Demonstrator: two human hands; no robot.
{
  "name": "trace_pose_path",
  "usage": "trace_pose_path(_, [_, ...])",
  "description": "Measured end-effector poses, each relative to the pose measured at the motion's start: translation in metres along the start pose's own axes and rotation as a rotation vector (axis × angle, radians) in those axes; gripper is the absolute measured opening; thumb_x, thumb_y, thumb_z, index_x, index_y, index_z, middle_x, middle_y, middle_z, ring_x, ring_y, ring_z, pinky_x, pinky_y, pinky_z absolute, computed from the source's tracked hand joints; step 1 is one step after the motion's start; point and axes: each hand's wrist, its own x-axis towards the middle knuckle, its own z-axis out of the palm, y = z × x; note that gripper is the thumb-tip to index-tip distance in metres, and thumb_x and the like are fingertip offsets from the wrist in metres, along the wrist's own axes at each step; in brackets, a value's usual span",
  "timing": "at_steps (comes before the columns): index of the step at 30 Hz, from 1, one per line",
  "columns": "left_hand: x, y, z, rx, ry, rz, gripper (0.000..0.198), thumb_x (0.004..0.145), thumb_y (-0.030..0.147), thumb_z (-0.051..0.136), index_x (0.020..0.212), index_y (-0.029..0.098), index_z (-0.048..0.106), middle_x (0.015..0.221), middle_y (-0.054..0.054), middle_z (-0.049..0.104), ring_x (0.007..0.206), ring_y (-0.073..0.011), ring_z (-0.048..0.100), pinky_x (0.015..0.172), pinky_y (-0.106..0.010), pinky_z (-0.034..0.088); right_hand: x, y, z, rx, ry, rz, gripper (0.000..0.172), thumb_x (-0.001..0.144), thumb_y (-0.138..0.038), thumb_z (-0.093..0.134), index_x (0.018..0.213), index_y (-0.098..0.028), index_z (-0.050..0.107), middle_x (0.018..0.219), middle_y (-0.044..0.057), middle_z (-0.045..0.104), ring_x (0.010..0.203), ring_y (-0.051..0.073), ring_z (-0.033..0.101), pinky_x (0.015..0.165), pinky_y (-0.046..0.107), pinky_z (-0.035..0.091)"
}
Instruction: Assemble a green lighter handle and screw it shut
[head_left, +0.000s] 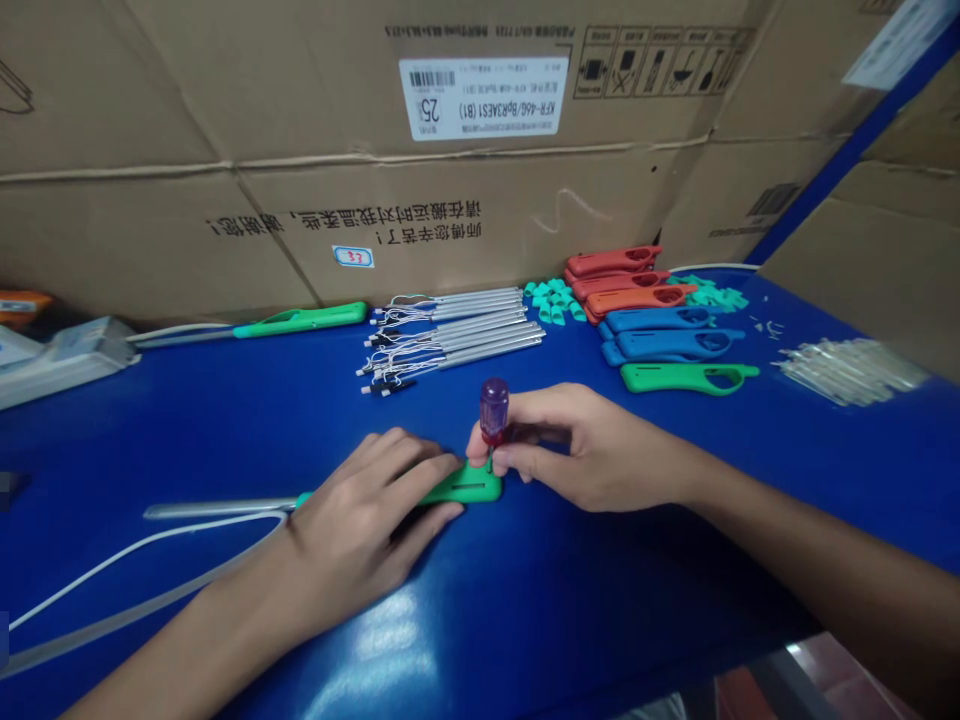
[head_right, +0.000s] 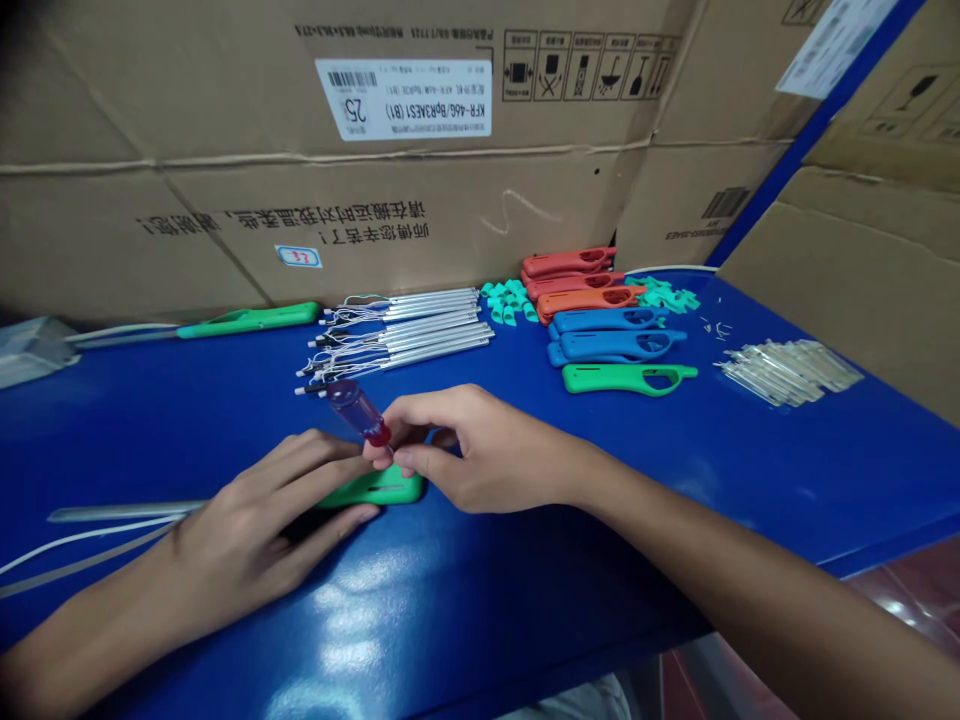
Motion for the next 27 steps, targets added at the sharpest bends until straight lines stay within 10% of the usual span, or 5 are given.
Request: trace_pose_path(27, [-0.0002,-0.0002,-0.0012,-0.005,-0.02,-0.008,0.028,0.094,0.02,0.059,0.122,0.02,0.055,0.11,-0.008,0.062,0.096,-0.0212,0.057,0.085,-0.039,0.046,0.0013,0.0051,0.002,-0.096,0.06,-0.032,0.005,0.089,-0.011,0.062,0.088,-0.015,0.064,0.088,0.001,0.068,0.081,0.011,0.062,0.075,0.022,0.049])
